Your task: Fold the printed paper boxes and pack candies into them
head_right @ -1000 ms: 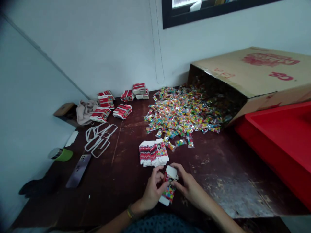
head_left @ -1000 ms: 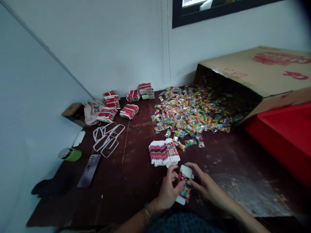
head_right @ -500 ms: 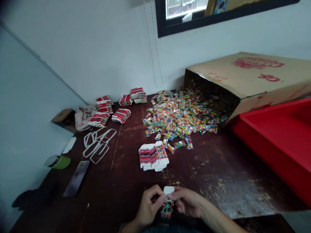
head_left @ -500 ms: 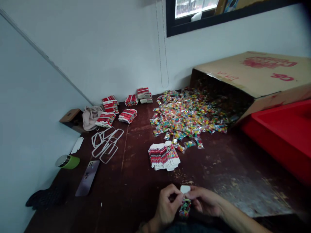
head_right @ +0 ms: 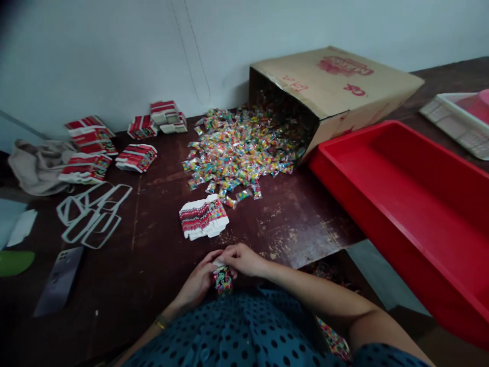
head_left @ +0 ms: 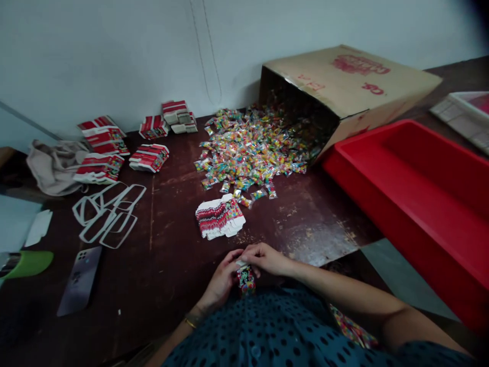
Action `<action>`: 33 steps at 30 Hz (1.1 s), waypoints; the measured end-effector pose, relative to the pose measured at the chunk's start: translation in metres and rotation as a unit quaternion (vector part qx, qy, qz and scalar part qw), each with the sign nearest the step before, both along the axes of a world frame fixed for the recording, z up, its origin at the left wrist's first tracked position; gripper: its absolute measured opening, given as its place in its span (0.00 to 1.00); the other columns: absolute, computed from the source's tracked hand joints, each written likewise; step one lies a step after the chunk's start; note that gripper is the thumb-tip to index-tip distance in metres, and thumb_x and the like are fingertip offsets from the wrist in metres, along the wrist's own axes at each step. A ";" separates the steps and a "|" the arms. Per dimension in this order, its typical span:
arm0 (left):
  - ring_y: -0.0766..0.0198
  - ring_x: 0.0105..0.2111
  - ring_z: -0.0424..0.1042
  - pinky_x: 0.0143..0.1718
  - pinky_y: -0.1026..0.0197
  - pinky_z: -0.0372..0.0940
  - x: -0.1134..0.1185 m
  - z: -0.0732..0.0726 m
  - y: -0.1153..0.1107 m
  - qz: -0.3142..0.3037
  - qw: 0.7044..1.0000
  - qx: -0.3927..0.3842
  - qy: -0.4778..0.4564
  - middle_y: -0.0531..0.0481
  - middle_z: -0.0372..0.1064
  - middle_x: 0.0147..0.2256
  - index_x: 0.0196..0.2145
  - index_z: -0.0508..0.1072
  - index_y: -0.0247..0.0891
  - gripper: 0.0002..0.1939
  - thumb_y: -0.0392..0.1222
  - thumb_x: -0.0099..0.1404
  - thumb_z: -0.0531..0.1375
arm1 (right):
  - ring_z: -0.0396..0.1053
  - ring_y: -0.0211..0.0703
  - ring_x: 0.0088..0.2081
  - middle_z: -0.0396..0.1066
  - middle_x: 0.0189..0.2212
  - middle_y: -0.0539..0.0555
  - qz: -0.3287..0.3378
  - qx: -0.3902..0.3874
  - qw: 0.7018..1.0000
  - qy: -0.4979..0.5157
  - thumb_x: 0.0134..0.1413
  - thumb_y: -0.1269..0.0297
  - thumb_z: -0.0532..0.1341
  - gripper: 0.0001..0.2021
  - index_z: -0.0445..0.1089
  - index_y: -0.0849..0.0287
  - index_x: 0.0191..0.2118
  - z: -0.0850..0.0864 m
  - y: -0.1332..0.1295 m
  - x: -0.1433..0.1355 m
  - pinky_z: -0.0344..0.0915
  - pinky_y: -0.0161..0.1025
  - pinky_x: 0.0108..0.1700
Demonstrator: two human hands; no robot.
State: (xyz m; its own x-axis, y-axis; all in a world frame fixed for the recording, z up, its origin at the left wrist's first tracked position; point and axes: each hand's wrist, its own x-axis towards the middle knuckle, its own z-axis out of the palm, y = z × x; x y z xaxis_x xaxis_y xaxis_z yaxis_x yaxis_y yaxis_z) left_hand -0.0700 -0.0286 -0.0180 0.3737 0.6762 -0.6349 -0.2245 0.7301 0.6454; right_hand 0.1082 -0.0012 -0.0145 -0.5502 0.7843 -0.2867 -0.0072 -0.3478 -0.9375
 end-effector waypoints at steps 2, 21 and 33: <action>0.54 0.43 0.71 0.42 0.56 0.65 -0.005 -0.003 -0.001 -0.020 0.999 0.020 -0.021 0.43 0.72 0.45 0.53 0.65 0.38 0.26 0.46 0.57 0.59 | 0.61 0.29 0.19 0.68 0.22 0.48 0.002 -0.030 1.000 -0.010 0.48 0.48 0.64 0.20 0.78 0.64 0.31 -0.004 0.000 0.000 0.60 0.29 0.22; 0.62 0.37 0.71 0.43 0.59 0.65 -0.012 -0.007 0.001 -0.155 0.953 0.209 0.154 0.47 0.70 0.40 0.57 0.64 0.35 0.31 0.41 0.55 0.63 | 0.68 0.40 0.43 0.71 0.42 0.54 0.200 0.307 0.924 -0.113 0.55 0.73 0.59 0.15 0.74 0.55 0.47 0.001 0.019 0.031 0.64 0.39 0.48; 0.68 0.26 0.71 0.29 0.63 0.69 -0.058 0.018 0.047 -0.183 0.969 0.115 0.120 0.52 0.70 0.35 0.46 0.64 0.38 0.24 0.39 0.52 0.66 | 0.65 0.49 0.49 0.69 0.48 0.60 -0.098 0.398 0.847 -0.339 0.61 0.69 0.53 0.15 0.68 0.59 0.52 -0.038 0.027 0.086 0.62 0.50 0.53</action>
